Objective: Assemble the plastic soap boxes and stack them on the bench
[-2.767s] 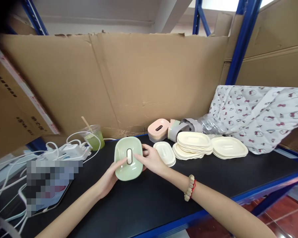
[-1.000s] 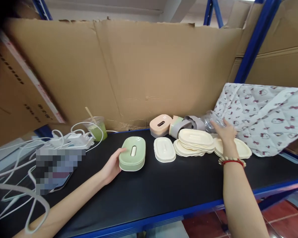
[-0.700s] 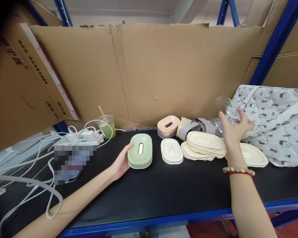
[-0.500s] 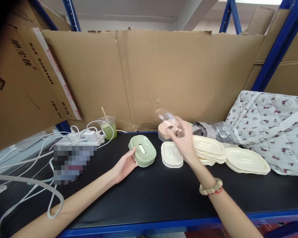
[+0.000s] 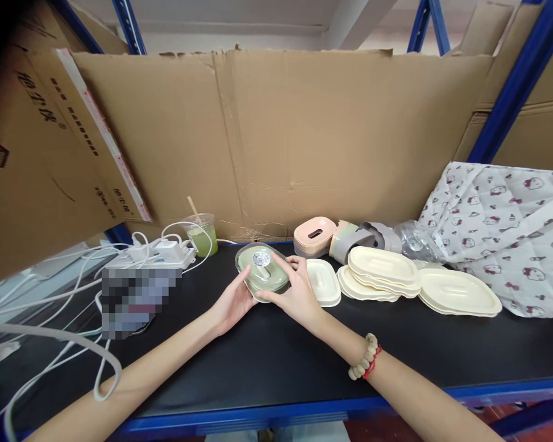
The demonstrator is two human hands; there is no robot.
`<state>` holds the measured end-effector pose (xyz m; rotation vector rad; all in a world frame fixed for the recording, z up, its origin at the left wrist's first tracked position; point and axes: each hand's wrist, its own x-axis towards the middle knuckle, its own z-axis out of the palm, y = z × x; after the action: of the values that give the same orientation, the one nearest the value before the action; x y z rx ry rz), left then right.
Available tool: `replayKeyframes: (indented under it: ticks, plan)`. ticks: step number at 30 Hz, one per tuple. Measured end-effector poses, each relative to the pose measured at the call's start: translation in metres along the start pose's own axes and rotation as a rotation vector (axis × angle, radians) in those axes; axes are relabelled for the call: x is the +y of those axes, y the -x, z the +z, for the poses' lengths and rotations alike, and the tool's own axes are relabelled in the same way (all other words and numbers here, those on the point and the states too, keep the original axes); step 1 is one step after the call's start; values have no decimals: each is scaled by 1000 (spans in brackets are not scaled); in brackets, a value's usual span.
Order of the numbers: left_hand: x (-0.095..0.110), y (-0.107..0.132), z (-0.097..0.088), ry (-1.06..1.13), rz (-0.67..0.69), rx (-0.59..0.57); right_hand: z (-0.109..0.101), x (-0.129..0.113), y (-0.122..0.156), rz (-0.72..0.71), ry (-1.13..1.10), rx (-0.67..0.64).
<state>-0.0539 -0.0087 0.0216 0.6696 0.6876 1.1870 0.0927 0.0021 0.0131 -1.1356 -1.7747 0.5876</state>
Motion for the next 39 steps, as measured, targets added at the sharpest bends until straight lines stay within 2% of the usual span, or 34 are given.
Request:
replayKeyframes:
  ticks: [4,8,12,14,19,25,27,31,33,35,37,39]
  plan:
    - [3,1,1,-17,-10,66,1,-5,1,86,-75,6]
    - [5,3,0,-50,27,113,-3,-9,-2,313,-232,31]
    - [5,4,-1,-93,13,85,-8,-15,-5,478,-396,-204]
    - [5,4,-1,-108,-4,72,-10,-19,-5,504,-439,-279]
    - [8,4,-3,-144,7,42,-12,-23,-3,529,-503,-287]
    - [5,1,-7,-259,108,170,-7,-20,0,467,-458,-320]
    - [5,1,-8,-300,139,180,-8,-20,1,475,-468,-342]
    - [8,1,-8,-330,69,186,-11,-24,1,555,-544,-375]
    - [11,0,-9,-382,62,268,-11,-25,1,595,-581,-355]
    - [14,-2,-12,-514,136,403,-10,-25,2,636,-623,-350]
    - [15,-5,-17,-743,321,501,-8,-24,2,676,-649,-354]
    - [15,-6,-22,-1019,574,446,-6,-22,3,688,-659,-360]
